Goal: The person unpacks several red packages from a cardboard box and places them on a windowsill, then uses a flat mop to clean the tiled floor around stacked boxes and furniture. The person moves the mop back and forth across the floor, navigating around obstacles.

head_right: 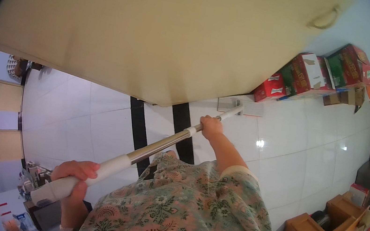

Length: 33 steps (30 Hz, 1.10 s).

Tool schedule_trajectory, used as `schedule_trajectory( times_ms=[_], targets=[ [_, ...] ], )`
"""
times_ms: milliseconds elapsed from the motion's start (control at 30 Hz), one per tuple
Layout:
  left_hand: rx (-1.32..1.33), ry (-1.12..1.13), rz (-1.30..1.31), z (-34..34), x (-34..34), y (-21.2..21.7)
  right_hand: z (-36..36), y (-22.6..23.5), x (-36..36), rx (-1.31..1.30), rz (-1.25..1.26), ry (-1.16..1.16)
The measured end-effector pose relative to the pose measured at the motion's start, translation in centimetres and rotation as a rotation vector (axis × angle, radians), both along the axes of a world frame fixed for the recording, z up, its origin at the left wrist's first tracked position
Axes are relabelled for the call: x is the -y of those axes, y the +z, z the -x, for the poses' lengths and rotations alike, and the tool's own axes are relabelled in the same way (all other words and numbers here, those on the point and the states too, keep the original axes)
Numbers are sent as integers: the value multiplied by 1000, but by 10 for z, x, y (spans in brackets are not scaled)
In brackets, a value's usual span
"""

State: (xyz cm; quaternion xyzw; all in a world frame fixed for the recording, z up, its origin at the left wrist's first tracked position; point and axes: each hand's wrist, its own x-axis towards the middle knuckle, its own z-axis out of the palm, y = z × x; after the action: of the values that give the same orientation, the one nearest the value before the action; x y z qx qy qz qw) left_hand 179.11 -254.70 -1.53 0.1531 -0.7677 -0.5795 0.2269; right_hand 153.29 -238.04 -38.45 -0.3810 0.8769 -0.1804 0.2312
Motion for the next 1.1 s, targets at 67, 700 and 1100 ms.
schedule_trajectory(
  times_ms=[67, 700, 1100],
  targets=[
    [29, 87, 10, -17, 44, 8, -29, -4, 48, 33, -22, 14],
    [-168, 469, -52, -188, 224, 81, -214, 44, 296, 312, 64, 449],
    [-128, 235, -149, -41, 133, -11, -77, -1, 112, 156, -9, -128]
  ],
)
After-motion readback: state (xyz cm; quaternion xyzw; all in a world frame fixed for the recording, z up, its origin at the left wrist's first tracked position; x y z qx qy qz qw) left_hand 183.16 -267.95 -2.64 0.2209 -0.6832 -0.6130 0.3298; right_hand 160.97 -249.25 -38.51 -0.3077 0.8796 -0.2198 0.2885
